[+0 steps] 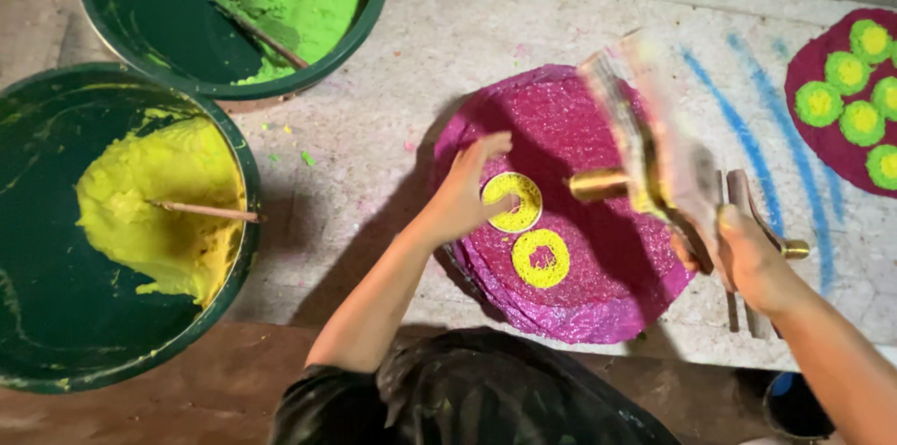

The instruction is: The person scoops yellow dough from a green bowl and uses a manual press to form ring shapes onto a purple tray. They then scoop green dough and press it into the center of the yellow rings to create a two-toned pattern.

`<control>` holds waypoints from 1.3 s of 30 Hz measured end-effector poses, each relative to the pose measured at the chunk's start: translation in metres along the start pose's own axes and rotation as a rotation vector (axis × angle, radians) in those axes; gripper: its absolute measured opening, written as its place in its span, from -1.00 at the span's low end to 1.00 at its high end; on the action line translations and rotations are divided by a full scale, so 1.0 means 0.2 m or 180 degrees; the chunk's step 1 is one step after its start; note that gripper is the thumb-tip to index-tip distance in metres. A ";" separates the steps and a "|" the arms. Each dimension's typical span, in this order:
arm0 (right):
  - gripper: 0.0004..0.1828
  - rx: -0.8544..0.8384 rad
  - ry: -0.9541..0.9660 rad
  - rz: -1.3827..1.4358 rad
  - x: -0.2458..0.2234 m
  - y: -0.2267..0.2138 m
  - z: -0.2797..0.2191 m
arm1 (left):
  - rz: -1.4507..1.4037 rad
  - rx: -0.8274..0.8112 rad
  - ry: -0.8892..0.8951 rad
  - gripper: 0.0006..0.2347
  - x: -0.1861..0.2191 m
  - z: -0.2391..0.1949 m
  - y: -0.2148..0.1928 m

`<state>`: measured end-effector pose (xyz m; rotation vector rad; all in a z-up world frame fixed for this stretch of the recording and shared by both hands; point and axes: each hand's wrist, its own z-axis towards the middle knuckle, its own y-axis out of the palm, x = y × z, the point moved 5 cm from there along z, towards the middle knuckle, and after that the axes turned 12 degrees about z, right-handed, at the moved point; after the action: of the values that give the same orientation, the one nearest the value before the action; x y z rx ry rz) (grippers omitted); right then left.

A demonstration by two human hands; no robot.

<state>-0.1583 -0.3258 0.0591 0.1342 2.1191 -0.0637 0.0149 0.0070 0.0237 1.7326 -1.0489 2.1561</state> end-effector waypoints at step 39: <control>-0.28 0.0063 0.0161 -0.2572 -0.54 0.65 0.50 | -0.5491 0.0945 0.0352 -0.57 -0.04 0.55 -0.26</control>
<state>-0.0013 -0.2152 0.0991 -0.7194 2.0955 -0.5588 0.1313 -0.0215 0.0456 1.4607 0.7438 1.1111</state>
